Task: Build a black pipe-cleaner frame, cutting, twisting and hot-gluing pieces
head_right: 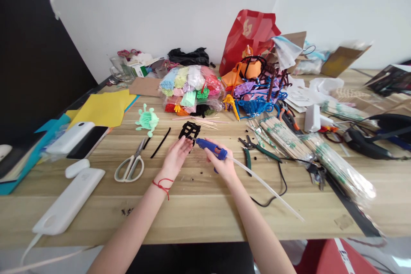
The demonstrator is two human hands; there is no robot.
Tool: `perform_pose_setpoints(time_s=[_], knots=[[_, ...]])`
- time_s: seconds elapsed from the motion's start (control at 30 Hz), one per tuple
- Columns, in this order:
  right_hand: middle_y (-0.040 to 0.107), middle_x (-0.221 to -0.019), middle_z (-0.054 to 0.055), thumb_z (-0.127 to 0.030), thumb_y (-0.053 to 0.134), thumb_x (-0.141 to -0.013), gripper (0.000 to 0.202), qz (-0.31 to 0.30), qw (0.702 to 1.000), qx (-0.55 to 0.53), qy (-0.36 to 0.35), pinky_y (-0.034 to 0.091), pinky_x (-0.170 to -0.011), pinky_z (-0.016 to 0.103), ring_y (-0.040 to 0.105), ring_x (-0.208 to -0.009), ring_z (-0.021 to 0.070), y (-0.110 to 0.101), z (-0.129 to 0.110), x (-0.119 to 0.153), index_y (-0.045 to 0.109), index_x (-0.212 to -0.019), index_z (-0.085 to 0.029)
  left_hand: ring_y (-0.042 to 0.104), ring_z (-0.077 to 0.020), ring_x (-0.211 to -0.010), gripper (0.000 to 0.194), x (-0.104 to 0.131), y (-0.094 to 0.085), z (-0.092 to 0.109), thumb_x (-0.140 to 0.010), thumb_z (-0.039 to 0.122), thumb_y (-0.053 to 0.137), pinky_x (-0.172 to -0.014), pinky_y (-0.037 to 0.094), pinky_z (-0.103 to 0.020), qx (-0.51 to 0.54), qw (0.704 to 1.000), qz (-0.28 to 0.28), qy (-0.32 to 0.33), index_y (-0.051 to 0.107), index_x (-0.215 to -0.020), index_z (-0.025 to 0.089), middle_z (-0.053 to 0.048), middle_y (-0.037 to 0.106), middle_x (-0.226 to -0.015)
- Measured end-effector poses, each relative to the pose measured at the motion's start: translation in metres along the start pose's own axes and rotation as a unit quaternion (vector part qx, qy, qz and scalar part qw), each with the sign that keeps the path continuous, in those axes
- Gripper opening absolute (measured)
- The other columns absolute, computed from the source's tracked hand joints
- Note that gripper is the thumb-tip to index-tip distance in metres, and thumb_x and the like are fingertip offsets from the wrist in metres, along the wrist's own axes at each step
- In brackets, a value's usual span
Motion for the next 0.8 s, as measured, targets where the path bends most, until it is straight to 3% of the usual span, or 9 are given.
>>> perform_pose_setpoints(time_s=[0.17,0.27,0.33,0.47,0.57,0.8], knots=[[0.068,-0.085,0.007,-0.038,0.061,-0.078,0.036,0.016,0.999,0.011,-0.046,0.052,-0.062,0.032,0.061,-0.058,0.0155,-0.003,-0.004,0.002,0.062,-0.107,-0.018,0.066,-0.0122,-0.071,0.005,-0.001,-0.001,-0.001,-0.077,0.015,0.064,-0.078,0.051,-0.026,0.008,1.000,0.008,-0.014,0.063,-0.076,0.010,-0.004,0.068,-0.072],[0.064,-0.107,0.010,-0.035,0.061,-0.078,0.035,0.074,0.984,0.088,-0.134,0.050,-0.077,0.038,0.064,-0.080,0.0208,-0.017,-0.009,0.003,0.057,-0.111,-0.021,0.066,-0.0116,-0.071,0.005,-0.002,-0.003,-0.002,-0.079,0.015,0.062,-0.074,0.052,-0.024,0.029,0.999,0.019,-0.029,0.063,-0.076,0.010,-0.004,0.067,-0.071],[0.062,-0.109,0.010,-0.033,0.062,-0.078,0.041,0.089,0.970,0.159,-0.160,0.049,-0.080,0.038,0.063,-0.089,0.0230,-0.025,-0.005,0.000,0.050,-0.116,-0.022,0.066,-0.0113,-0.070,0.006,-0.003,-0.004,-0.002,-0.081,0.014,0.060,-0.072,0.053,-0.022,0.045,0.998,0.028,-0.039,0.062,-0.076,0.010,-0.004,0.066,-0.070],[0.060,-0.102,0.012,-0.025,0.053,-0.080,0.039,0.030,0.921,0.354,-0.159,0.046,-0.078,0.039,0.057,-0.091,0.0263,-0.028,0.013,-0.013,0.043,-0.118,-0.019,0.066,-0.0115,-0.069,0.008,-0.006,-0.006,0.001,-0.081,0.014,0.060,-0.070,0.054,-0.022,0.058,0.997,0.037,-0.042,0.063,-0.075,0.010,-0.005,0.067,-0.070],[0.055,-0.099,0.013,-0.016,0.051,-0.073,0.043,-0.005,0.879,0.459,-0.132,0.042,-0.080,0.040,0.052,-0.094,0.0290,-0.030,0.026,-0.019,0.044,-0.115,-0.016,0.066,-0.0114,-0.069,0.008,-0.007,-0.007,0.002,-0.080,0.014,0.061,-0.070,0.053,-0.023,0.053,0.997,0.037,-0.037,0.063,-0.074,0.010,-0.005,0.067,-0.070],[0.047,-0.108,0.011,-0.009,0.050,-0.056,0.066,-0.027,0.860,0.503,-0.087,0.035,-0.084,0.046,0.044,-0.101,0.0320,-0.036,0.036,-0.018,0.046,-0.121,-0.022,0.066,-0.0130,-0.072,0.013,0.002,0.003,0.009,-0.068,0.018,0.073,-0.077,0.050,-0.027,-0.043,0.998,-0.025,0.025,0.064,-0.075,0.011,-0.004,0.068,-0.073]])
Point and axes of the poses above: each hand's wrist, its own x-axis away from the middle knuckle, its own y-axis out of the palm, z = x × y, the point moved 7 cm from there along -x, towards the middle knuckle
